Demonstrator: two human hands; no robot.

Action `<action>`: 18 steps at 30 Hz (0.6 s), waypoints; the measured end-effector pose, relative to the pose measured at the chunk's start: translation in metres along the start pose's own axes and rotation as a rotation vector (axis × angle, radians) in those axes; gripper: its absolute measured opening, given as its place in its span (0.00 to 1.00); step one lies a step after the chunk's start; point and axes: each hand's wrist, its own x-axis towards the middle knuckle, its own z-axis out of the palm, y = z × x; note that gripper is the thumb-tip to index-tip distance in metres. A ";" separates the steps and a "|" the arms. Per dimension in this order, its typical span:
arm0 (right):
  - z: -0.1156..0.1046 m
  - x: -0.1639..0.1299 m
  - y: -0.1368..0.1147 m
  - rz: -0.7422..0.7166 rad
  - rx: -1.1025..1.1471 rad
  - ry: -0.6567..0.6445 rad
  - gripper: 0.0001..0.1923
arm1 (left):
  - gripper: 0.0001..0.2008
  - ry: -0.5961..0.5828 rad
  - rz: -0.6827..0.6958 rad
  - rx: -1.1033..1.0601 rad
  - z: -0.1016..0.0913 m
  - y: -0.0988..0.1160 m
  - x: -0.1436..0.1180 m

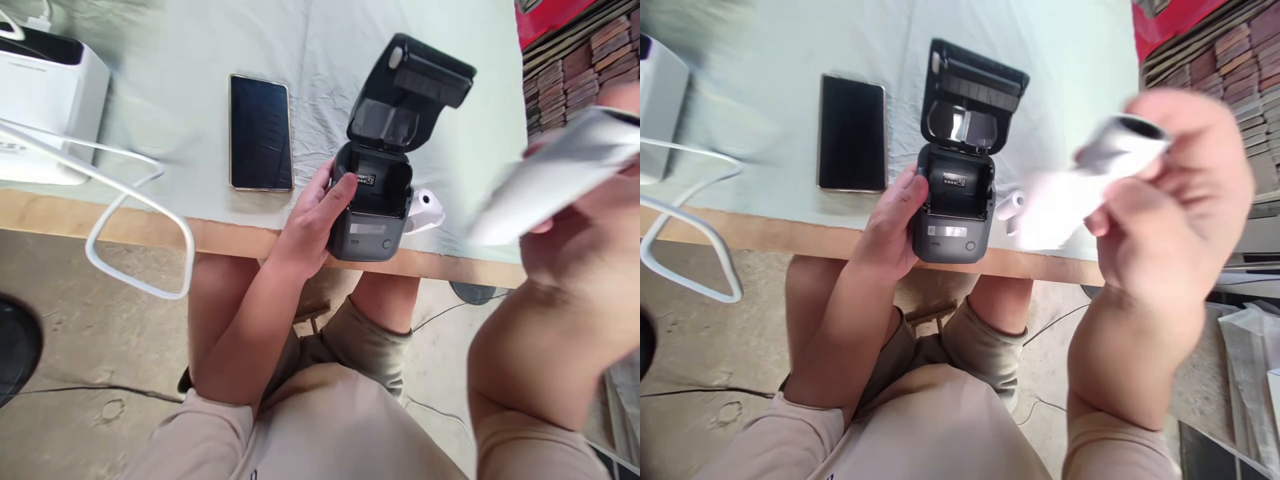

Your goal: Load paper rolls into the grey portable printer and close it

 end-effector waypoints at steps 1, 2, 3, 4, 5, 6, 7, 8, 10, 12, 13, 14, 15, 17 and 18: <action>0.000 -0.009 0.003 0.043 0.012 0.043 0.17 | 0.06 0.006 -0.009 -0.014 0.001 0.001 0.000; 0.002 -0.018 0.008 0.085 0.024 0.086 0.17 | 0.06 0.004 -0.014 -0.022 0.002 0.001 -0.001; 0.005 -0.027 0.013 0.119 0.031 0.121 0.18 | 0.05 -0.007 -0.014 -0.024 0.003 0.001 -0.001; 0.009 -0.036 0.020 0.143 0.031 0.142 0.18 | 0.06 -0.020 -0.011 -0.019 0.003 0.001 -0.002; 0.012 -0.045 0.028 0.164 0.030 0.161 0.17 | 0.07 -0.033 -0.006 -0.007 0.003 0.001 -0.002; 0.014 -0.054 0.036 0.191 0.031 0.188 0.16 | 0.09 -0.041 0.004 0.016 0.003 0.000 -0.002; 0.016 -0.061 0.046 0.221 0.032 0.218 0.14 | 0.10 -0.041 0.014 0.048 0.002 -0.001 -0.002; 0.016 -0.066 0.056 0.246 0.029 0.255 0.14 | 0.10 -0.037 0.026 0.089 0.001 -0.002 -0.001; 0.015 -0.071 0.078 0.267 0.011 0.342 0.18 | 0.11 -0.045 0.054 0.184 -0.003 -0.003 0.001; 0.013 -0.070 0.101 0.266 -0.034 0.385 0.25 | 0.16 -0.074 0.073 0.257 -0.008 -0.005 0.003; 0.012 -0.068 0.112 0.272 -0.062 0.364 0.27 | 0.19 -0.086 0.079 0.275 -0.010 -0.005 0.004; 0.011 -0.066 0.119 0.284 -0.090 0.316 0.27 | 0.20 -0.092 0.086 0.284 -0.011 -0.006 0.005; 0.010 -0.064 0.124 0.299 -0.116 0.263 0.27 | 0.20 -0.094 0.091 0.285 -0.012 -0.006 0.006; 0.011 -0.064 0.120 0.297 -0.159 0.234 0.35 | 0.20 -0.096 0.103 0.280 -0.013 -0.006 0.007; 0.012 -0.066 0.112 0.267 -0.182 0.285 0.39 | 0.20 -0.098 0.111 0.278 -0.013 -0.006 0.008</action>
